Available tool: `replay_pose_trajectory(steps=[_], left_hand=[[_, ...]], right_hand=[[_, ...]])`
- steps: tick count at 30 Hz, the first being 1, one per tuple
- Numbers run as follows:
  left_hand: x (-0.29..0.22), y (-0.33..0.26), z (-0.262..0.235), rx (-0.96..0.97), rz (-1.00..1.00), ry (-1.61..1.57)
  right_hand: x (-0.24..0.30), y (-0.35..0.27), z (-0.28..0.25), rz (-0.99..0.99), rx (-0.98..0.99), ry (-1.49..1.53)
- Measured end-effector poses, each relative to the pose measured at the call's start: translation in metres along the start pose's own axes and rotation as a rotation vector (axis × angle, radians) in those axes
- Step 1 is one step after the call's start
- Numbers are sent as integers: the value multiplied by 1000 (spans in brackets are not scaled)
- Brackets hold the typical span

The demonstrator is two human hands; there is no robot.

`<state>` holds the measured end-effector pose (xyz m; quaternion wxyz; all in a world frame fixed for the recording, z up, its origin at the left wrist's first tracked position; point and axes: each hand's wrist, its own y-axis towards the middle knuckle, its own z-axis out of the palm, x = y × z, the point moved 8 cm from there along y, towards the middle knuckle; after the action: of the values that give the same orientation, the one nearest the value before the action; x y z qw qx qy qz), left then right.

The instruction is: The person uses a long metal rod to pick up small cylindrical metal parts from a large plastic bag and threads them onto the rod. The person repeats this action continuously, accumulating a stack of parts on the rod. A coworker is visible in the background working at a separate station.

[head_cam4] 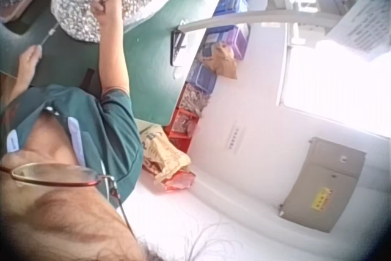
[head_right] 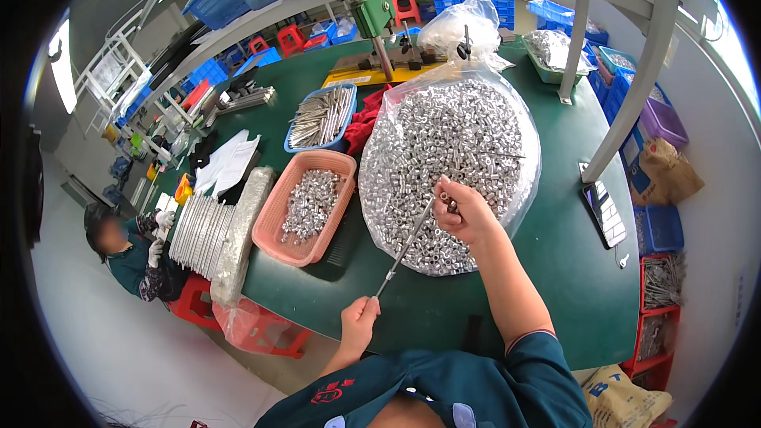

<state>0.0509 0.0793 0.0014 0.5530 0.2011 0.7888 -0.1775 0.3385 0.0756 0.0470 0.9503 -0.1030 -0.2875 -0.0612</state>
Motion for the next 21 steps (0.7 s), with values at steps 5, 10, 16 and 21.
replay_pose_trajectory(steps=[5,10,16,21], left_hand=[[-2,0,1,8,19,12],[2,0,-1,-36,23,-22],[3,1,0,-24,35,-8],[-3,0,1,1,18,56]], right_hand=[[1,-1,-4,18,-97,-89],[8,-7,-1,-5,-243,-187],[11,-3,-3,-85,-181,-165],[-1,-2,11,-48,-77,-20]])
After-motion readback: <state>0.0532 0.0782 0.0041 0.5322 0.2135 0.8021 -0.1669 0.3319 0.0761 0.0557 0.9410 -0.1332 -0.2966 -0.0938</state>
